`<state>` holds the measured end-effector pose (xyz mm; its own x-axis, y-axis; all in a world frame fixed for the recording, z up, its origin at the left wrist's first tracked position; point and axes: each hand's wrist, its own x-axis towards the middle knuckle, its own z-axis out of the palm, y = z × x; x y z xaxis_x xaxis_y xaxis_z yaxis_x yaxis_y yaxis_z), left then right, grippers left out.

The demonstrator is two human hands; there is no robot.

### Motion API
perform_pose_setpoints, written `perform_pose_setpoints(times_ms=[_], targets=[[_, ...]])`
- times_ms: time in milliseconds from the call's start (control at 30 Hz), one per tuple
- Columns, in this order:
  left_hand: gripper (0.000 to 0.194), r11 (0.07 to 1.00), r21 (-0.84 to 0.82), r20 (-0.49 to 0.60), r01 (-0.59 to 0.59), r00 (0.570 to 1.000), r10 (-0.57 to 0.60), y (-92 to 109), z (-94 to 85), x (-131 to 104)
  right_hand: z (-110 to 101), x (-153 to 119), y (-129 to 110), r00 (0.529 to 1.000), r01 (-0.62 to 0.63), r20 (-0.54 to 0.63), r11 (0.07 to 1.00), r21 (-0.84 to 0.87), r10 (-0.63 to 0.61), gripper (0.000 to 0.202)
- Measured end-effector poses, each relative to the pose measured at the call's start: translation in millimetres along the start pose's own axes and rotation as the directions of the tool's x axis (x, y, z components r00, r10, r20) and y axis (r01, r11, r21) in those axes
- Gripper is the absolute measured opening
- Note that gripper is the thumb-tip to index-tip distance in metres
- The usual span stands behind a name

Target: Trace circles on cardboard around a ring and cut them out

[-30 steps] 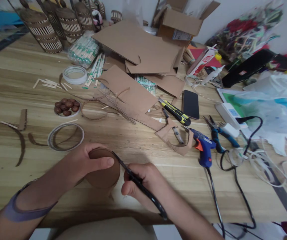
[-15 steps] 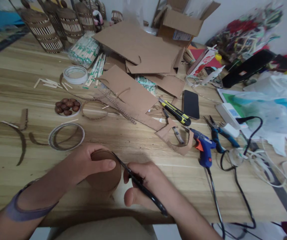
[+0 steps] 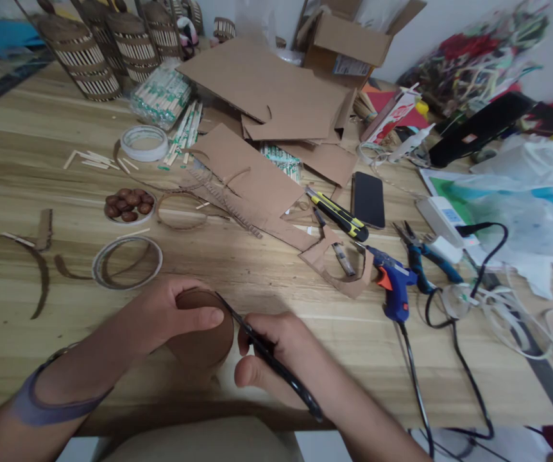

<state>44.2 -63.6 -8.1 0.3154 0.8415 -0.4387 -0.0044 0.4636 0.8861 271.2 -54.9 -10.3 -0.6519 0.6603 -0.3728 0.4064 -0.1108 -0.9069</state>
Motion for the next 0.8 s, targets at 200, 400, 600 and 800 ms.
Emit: perform_pose_setpoints(times_ms=[200,400,600,800], targets=[[0.009,0.999,-0.041,0.028,-0.010,1.000,0.011,-1,-0.2,1,2,0,5,0.999,0.032,-0.029,0.999,-0.042,-0.033,0.081],[0.013,0.999,0.021,-0.012,0.030,0.999,-0.030,1,-0.5,1,2,1,12,0.995,0.090,-0.025,0.993,-0.072,-0.092,0.078],[0.016,0.997,0.051,-0.062,0.054,0.997,-0.051,2,0.4,0,3,1,13,0.994,0.105,-0.035,0.991,-0.081,-0.108,0.079],[0.015,0.997,0.066,-0.077,0.048,0.996,-0.043,0,-0.1,0,3,2,15,0.992,0.116,-0.043,0.989,-0.095,-0.121,0.079]])
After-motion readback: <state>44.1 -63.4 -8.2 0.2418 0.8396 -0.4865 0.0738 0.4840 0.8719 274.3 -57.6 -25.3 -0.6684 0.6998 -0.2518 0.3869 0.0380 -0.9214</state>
